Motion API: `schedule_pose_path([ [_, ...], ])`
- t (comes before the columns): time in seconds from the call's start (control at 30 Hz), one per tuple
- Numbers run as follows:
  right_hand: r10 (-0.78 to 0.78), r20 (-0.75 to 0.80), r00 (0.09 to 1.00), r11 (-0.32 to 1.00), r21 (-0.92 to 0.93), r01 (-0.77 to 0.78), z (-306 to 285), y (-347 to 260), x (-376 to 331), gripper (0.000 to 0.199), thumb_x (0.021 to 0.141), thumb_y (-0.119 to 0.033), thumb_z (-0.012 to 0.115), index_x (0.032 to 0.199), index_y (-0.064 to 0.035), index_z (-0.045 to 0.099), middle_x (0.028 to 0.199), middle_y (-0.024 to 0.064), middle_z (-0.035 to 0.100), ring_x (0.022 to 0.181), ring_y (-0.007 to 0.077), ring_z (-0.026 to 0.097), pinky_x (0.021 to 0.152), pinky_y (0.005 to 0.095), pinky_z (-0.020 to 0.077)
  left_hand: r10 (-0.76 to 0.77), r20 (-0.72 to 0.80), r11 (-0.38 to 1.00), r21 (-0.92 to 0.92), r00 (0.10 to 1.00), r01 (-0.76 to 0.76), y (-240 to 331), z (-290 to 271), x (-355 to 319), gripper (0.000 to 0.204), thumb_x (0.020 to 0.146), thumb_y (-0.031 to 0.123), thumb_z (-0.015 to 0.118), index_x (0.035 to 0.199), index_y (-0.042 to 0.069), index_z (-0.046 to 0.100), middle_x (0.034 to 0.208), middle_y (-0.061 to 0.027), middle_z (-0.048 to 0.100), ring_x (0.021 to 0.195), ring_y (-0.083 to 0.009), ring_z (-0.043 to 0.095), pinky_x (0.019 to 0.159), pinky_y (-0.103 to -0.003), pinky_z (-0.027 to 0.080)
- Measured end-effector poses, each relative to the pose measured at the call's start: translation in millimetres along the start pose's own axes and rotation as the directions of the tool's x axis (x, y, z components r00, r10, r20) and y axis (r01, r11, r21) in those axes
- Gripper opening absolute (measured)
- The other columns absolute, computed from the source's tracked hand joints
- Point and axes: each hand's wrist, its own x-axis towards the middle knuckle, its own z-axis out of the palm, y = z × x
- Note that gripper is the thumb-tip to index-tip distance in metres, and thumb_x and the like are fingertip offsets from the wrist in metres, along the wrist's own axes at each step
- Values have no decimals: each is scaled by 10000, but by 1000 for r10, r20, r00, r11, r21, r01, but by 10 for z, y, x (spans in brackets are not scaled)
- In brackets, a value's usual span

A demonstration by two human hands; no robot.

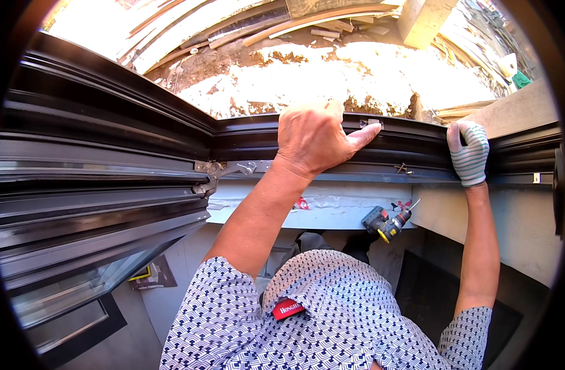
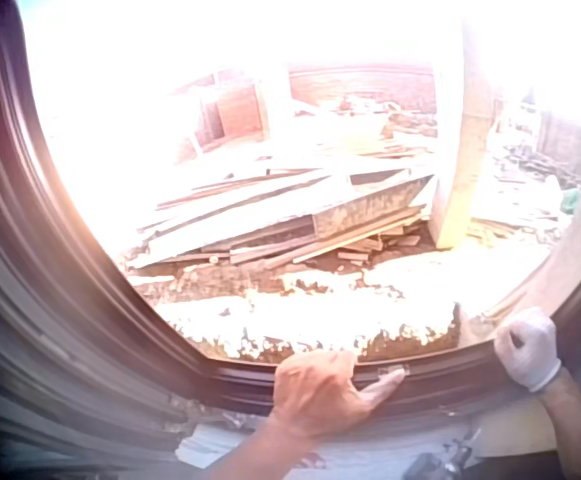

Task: The person removes a yellow protective strip from a rectangular window screen frame and positions the screen into a window opening. A second person assists by holding the frame and using a power drill to secure the screen to the window frame.

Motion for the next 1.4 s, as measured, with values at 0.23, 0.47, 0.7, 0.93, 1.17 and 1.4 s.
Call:
schedule_pose_path([
  [0.23, -13, -18, 1000, 1000, -2, 13, 6, -14, 9, 301, 992, -208, 714, 748, -41, 659, 679, 133, 592, 645, 303, 568, 676, 403, 472, -10, 15, 1000, -3, 1000, 10, -5, 0, -4, 677, 804, 711, 766, 732, 42, 694, 680, -115, 680, 617, -300, 680, 554, -416, 512],
  [0.47, 4, 3, 1000, 1000, -11, -4, 2, 11, -5, 312, 996, -219, 712, 747, -38, 662, 675, 132, 595, 644, 304, 571, 679, 402, 475, -6, 5, 1000, -14, 1000, 6, 7, -6, 0, 661, 802, 694, 778, 703, 51, 662, 671, -114, 666, 604, -311, 662, 545, -416, 505],
  [0.7, 15, 10, 1000, 1000, -21, -14, -8, -5, 5, 319, 995, -241, 713, 748, -41, 680, 675, 137, 605, 641, 308, 580, 674, 404, 477, 16, -12, 1000, -6, 1000, -16, 21, -8, 11, 634, 827, 661, 763, 702, 48, 660, 669, -119, 657, 620, -309, 662, 551, -418, 511],
  [0.93, 20, -32, 999, 999, -24, -21, 31, -20, 2, 334, 992, -266, 708, 745, -42, 691, 671, 145, 613, 643, 318, 586, 673, 411, 483, -11, 23, 1000, -1, 1000, 11, 25, -24, -12, 582, 915, 585, 699, 710, 41, 675, 661, -136, 659, 620, -320, 667, 554, -424, 519],
  [1.17, 36, -19, 999, 998, -45, -37, 27, 23, -23, 331, 983, -287, 716, 747, -55, 712, 664, 146, 622, 640, 324, 586, 676, 415, 485, -51, 44, 997, -56, 998, 53, 15, -46, -18, 571, 994, 553, 626, 745, 42, 668, 687, -163, 663, 656, -383, 671, 599, -485, 521],
  [1.4, 69, 30, 997, 996, -53, -67, -8, -42, -20, 359, 1000, -298, 697, 751, -39, 709, 703, 167, 654, 678, 341, 614, 707, 425, 492, -122, 240, 992, 55, 963, 112, -162, -299, 58, 513, 1083, 445, 482, 843, 56, 716, 799, -194, 718, 775, -424, 708, 727, -522, 556],
])
